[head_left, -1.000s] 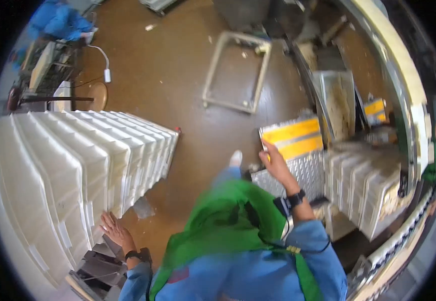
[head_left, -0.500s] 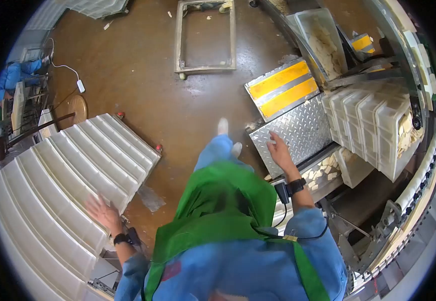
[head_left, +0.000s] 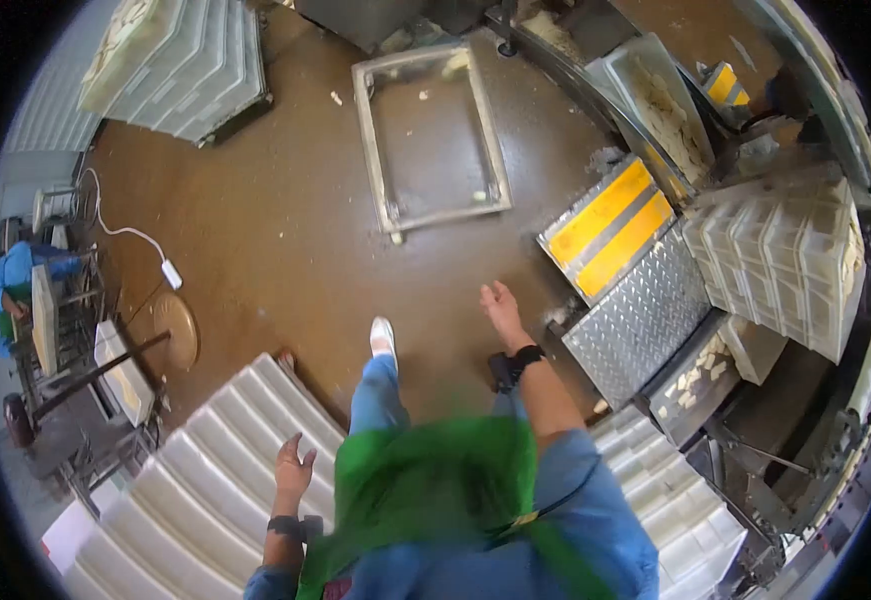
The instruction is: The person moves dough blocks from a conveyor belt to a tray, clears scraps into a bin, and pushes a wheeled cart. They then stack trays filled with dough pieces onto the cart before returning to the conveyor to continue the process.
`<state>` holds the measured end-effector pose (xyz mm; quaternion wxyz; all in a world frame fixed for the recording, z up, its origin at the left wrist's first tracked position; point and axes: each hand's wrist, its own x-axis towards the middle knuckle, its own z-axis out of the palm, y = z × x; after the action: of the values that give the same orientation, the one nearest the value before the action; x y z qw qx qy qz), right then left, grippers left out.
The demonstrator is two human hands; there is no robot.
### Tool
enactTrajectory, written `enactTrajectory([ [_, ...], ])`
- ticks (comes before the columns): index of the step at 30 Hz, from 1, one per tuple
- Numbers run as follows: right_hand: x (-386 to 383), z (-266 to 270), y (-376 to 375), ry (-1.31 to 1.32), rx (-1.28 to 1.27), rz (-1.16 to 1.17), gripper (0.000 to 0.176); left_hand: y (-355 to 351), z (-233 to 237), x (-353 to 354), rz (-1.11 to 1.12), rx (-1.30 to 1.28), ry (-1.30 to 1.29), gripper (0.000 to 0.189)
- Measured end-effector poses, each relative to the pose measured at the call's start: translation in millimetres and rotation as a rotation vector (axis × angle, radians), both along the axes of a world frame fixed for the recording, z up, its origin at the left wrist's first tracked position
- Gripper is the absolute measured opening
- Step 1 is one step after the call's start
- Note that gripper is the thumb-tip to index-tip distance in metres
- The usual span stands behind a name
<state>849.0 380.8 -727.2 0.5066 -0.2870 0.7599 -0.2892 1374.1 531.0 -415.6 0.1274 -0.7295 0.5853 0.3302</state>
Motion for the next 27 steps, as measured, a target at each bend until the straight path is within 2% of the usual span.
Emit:
enactTrajectory([
  [1,16.4,-43.0,-18.9,0.007,-0.011,-0.003,0.071,-46.5,-5.8,-21.1,-0.015,-0.067,0.050,0.053],
  [2,32.1,-89.8,-41.8,-0.109,0.090,-0.113,0.075,-72.6,-16.1,-30.6,-0.021,-0.085,0.058,0.053],
  [3,48.0,-123.4,-73.2,-0.231,0.184,-0.224,0.079,-98.0,-30.2,-37.0,0.048,-0.108,0.151,0.053],
  [4,65.9,-141.1,-102.1,-0.230,0.167,-0.235,0.079,-118.0,-45.6,-41.3,0.113,-0.122,0.242,0.054],
  [6,92.3,-159.4,-144.6,-0.356,0.168,-0.681,0.072,-137.8,-77.3,-47.9,0.207,-0.058,0.320,0.059],
  [7,91.5,-211.6,-155.2,-0.265,0.196,-0.584,0.065,-136.1,-105.3,-41.5,0.240,-0.004,0.343,0.068],
  [8,82.3,-257.7,-164.3,-0.274,0.193,-0.583,0.065,-132.4,-134.1,-39.0,0.239,-0.010,0.336,0.068],
  [10,77.6,-326.6,-200.9,-0.490,0.190,-0.676,0.063,-146.1,-182.9,-31.5,0.287,0.090,0.348,0.076],
  [11,88.0,-309.3,-224.4,-0.490,0.092,-0.829,0.052,-155.0,-210.1,-34.0,0.296,0.098,0.377,0.079],
  [12,89.7,-317.7,-236.1,-0.500,0.093,-0.838,0.052,-163.6,-237.6,-33.4,0.287,0.097,0.367,0.079],
  [14,84.0,-337.5,-238.9,-0.691,0.126,-0.917,0.031,-182.6,-284.6,-44.1,0.321,0.047,0.516,0.077],
  [15,87.0,-321.6,-236.0,-0.638,0.120,-0.932,0.026,-200.0,-291.8,-58.2,0.338,0.061,0.486,0.076],
  [17,95.2,-300.7,-226.2,-0.628,0.130,-0.925,0.027,-236.2,-305.1,-78.9,0.360,0.060,0.492,0.075],
  [18,97.4,-310.2,-218.8,-0.625,0.126,-0.908,0.029,-250.8,-313.3,-83.7,0.367,0.041,0.524,0.074],
  [20,119.6,-316.8,-191.0,-0.598,0.106,-0.925,0.032,-279.0,-326.7,-91.1,0.277,-0.047,0.539,0.075],
  [22,155.1,-296.5,-148.6,-0.595,0.055,-0.990,0.038,-308.0,-347.5,-86.5,0.184,-0.095,0.451,0.081],
  [23,173.8,-283.1,-128.3,-0.602,0.038,-1.035,0.041,-323.6,-356.4,-88.8,0.178,-0.057,0.391,0.084],
  [25,163.9,-171.8,-66.1,-0.304,-0.003,-0.697,0.029,-331.2,-360.5,-88.0,0.109,0.016,0.354,0.088],
  [26,157.5,-110.9,-36.1,-0.139,-0.023,-0.556,0.026,-329.2,-360.8,-91.6,0.215,0.110,0.459,0.085],
  [27,168.7,-101.3,-10.7,-0.175,-0.006,-0.694,0.029,-325.9,-364.9,-96.8,0.318,0.221,0.554,0.082],
])
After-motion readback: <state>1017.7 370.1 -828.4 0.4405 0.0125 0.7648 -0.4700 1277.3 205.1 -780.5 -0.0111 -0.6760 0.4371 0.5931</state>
